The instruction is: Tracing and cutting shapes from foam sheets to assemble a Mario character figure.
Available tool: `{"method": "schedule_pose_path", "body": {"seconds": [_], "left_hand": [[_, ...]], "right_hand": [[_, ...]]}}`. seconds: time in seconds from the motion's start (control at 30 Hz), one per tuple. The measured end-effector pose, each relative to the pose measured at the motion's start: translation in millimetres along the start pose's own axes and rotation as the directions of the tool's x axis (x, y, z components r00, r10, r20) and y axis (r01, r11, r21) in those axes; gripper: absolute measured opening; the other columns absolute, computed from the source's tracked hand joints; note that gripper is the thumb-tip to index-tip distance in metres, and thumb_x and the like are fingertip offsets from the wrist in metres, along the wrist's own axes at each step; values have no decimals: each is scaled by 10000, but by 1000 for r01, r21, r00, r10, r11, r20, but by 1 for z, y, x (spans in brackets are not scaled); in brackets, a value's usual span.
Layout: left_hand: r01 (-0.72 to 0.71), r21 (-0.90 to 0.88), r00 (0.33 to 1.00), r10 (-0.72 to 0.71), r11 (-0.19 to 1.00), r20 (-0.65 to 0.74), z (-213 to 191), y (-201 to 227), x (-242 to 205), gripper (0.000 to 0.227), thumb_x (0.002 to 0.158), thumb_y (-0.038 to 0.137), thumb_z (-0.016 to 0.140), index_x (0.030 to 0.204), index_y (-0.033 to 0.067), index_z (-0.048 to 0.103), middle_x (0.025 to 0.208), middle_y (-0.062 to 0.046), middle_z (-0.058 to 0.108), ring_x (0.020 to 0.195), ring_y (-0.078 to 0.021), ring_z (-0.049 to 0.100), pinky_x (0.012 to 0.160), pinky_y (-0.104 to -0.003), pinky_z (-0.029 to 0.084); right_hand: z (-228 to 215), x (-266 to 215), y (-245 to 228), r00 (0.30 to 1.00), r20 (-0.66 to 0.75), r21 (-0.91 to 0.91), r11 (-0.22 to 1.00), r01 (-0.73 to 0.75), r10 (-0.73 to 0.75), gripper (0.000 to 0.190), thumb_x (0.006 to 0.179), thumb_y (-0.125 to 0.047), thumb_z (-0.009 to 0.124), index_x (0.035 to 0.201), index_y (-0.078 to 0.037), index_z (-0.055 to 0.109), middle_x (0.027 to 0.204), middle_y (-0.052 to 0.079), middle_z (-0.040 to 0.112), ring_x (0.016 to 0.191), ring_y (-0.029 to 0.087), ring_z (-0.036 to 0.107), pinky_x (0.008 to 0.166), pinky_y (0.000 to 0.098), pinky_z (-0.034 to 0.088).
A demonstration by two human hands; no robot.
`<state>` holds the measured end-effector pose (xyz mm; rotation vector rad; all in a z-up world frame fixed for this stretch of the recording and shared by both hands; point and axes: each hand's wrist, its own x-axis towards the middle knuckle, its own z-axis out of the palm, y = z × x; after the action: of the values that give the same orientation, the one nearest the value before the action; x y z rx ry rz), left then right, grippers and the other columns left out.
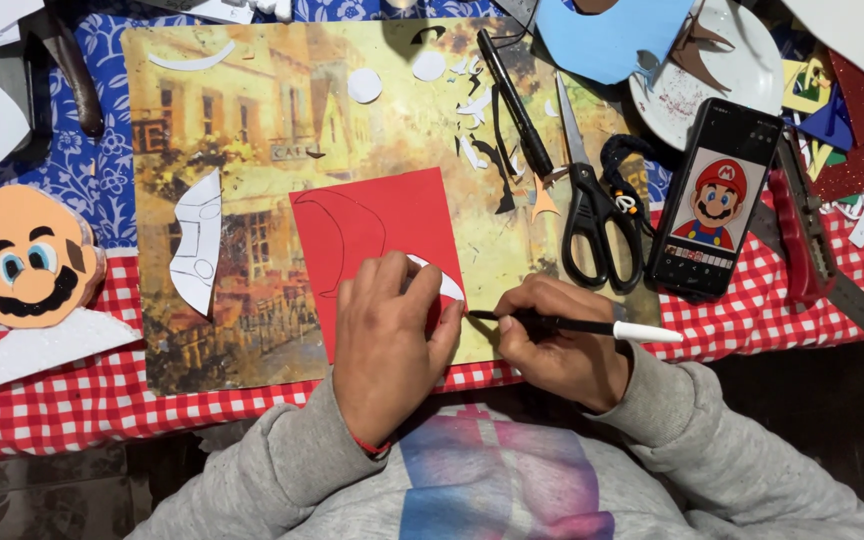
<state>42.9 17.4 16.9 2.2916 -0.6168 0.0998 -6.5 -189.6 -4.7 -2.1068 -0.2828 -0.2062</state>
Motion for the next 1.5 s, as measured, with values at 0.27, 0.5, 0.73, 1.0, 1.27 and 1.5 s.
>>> {"method": "schedule_pose_path", "body": {"seconds": [0.27,0.5,0.73,1.0,1.27,1.5], "left_hand": [[-2,-4,1000,2,1000,1,0,-1,0,228,800,172,787,954,55,666,941,-96,574,903,-299,553,757,-455,395],[-9,-10,1000,9,1000,-2,0,-2,0,233,803,172,783,965,51,669,944,-101,576,912,-301,558,764,-453,399],[-20,-37,1000,20,999,1,-6,-5,-1,179,839,142,751,958,45,658,974,-106,590,925,-303,563,793,-446,423],[-24,-114,995,35,993,95,-11,-17,-2,138,845,16,665,980,41,645,982,-107,603,949,-318,562,818,-440,436],[-36,-100,995,45,994,84,-10,-19,-2,155,840,15,661,991,40,646,985,-112,595,945,-324,556,809,-448,432],[-33,-108,996,43,994,84,-9,-20,-3,132,844,18,662,972,42,647,979,-102,592,942,-318,556,810,-443,434]], "right_hand": [[-3,3,-3,999,38,-7,1000,-19,20,72,861,-54,693,914,-11,668,774,65,650,626,145,599,555,285,470],[-3,3,-3,993,78,15,996,-94,92,72,837,-46,695,886,4,680,748,59,653,597,133,585,536,280,463],[1,-3,7,993,-116,140,990,-20,36,42,898,-15,659,929,12,654,843,63,654,712,114,591,633,262,477],[1,8,1,991,27,93,987,-130,128,54,903,-34,677,939,7,679,780,41,656,627,77,578,553,233,457],[1,5,3,987,56,97,983,-157,152,60,903,-42,680,940,5,679,778,40,664,629,68,599,548,222,472],[1,7,0,982,60,108,977,-184,178,73,912,-54,675,950,8,676,786,31,672,645,56,614,558,216,487]]}}
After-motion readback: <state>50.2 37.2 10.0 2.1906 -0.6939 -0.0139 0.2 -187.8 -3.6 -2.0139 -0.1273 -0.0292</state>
